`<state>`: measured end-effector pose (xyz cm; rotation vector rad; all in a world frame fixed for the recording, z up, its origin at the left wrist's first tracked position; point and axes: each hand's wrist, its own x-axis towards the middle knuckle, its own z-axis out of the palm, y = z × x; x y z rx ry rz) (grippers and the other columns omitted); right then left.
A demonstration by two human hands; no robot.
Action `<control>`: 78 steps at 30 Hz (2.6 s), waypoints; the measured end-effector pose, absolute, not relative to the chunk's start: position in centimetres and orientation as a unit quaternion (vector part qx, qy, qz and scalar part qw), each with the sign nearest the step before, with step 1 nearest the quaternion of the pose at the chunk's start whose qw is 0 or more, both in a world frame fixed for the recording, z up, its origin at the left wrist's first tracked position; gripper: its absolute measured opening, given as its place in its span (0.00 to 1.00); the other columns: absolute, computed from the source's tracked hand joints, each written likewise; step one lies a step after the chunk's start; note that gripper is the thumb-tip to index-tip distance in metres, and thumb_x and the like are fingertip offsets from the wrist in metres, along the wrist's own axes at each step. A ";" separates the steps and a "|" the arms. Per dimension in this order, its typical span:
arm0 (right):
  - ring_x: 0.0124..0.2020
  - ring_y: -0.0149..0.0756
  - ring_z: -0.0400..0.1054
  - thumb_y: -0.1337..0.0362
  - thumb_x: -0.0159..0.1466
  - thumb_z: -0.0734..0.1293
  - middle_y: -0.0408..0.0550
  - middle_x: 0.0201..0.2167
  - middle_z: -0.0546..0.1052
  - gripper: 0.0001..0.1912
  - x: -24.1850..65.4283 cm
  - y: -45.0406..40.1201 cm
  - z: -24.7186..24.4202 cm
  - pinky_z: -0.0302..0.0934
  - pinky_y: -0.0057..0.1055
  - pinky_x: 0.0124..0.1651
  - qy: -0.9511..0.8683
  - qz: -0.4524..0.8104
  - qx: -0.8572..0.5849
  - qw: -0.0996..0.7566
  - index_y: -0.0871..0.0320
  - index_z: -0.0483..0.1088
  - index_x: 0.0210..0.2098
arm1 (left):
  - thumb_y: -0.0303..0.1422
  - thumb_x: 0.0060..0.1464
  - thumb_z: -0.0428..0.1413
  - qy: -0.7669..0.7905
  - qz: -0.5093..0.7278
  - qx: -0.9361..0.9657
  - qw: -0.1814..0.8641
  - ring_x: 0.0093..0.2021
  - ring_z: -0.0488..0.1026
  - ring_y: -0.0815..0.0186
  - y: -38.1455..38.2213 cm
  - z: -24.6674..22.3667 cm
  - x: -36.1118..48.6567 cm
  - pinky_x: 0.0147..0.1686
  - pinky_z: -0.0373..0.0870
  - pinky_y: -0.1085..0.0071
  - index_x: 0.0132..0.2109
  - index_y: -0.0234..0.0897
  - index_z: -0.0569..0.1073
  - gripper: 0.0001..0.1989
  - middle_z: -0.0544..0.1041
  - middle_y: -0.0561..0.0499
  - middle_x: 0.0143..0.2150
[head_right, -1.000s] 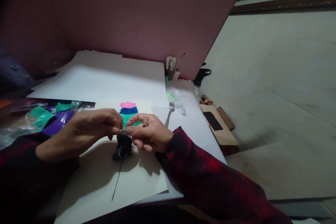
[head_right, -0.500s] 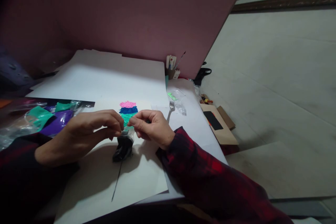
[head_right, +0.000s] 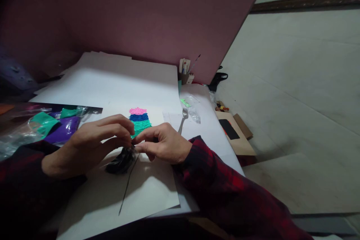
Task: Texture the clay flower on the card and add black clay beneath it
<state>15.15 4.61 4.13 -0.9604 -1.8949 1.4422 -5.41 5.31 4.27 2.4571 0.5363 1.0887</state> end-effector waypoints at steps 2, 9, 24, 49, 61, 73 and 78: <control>0.17 0.24 0.63 0.66 0.59 0.68 0.37 0.14 0.69 0.05 15.0 4.4 4.0 0.59 0.23 0.23 -0.731 0.520 -0.353 0.265 0.62 0.75 0.31 | 0.20 0.59 0.52 0.192 0.386 0.877 0.212 0.33 0.69 0.72 5.3 3.9 -5.4 0.31 0.67 0.76 0.34 0.35 0.71 0.08 0.71 0.50 0.36; 0.18 0.24 0.63 0.70 0.59 0.65 0.38 0.14 0.71 0.06 14.5 3.9 3.2 0.60 0.23 0.26 -0.731 0.507 -0.331 0.316 0.61 0.76 0.32 | 0.19 0.58 0.53 0.203 0.405 0.865 0.214 0.33 0.68 0.72 5.3 3.1 -5.2 0.32 0.66 0.76 0.34 0.34 0.70 0.08 0.70 0.51 0.35; 0.12 0.20 0.57 0.69 0.53 0.72 0.34 0.11 0.67 0.04 13.9 3.2 3.2 0.51 0.18 0.15 -0.629 0.559 -0.361 0.402 0.62 0.72 0.25 | 0.24 0.57 0.55 0.240 0.415 0.825 0.300 0.34 0.69 0.71 5.0 4.2 -5.3 0.34 0.66 0.74 0.35 0.34 0.73 0.04 0.73 0.52 0.33; 0.17 0.22 0.61 0.72 0.61 0.66 0.41 0.22 0.74 0.08 14.5 3.4 2.3 0.57 0.21 0.19 -0.788 0.278 -0.285 0.469 0.61 0.74 0.39 | 0.36 0.53 0.60 0.288 0.183 0.632 0.696 0.28 0.69 0.71 5.9 5.1 -6.1 0.29 0.65 0.75 0.40 0.33 0.75 0.11 0.73 0.54 0.28; 0.14 0.21 0.56 0.66 0.56 0.70 0.36 0.14 0.67 0.05 13.9 3.0 3.0 0.49 0.20 0.16 -0.674 0.346 -0.384 0.528 0.60 0.70 0.28 | 0.35 0.54 0.60 0.279 0.248 0.632 0.679 0.28 0.69 0.71 6.1 4.6 -6.0 0.28 0.66 0.77 0.41 0.33 0.76 0.10 0.74 0.52 0.27; 0.15 0.23 0.60 0.68 0.58 0.68 0.37 0.14 0.69 0.08 14.5 3.5 3.1 0.55 0.23 0.20 -0.729 0.324 -0.349 0.492 0.62 0.74 0.38 | 0.35 0.53 0.61 0.302 0.253 0.625 0.674 0.27 0.70 0.70 6.3 4.7 -6.1 0.28 0.67 0.75 0.42 0.33 0.76 0.12 0.75 0.52 0.27; 0.14 0.23 0.58 0.70 0.59 0.66 0.37 0.14 0.68 0.09 14.6 3.4 2.7 0.54 0.23 0.18 -0.773 0.279 -0.325 0.469 0.63 0.74 0.39 | 0.36 0.52 0.61 0.299 0.236 0.627 0.680 0.27 0.69 0.70 6.2 4.7 -6.0 0.28 0.67 0.75 0.40 0.33 0.76 0.11 0.74 0.52 0.27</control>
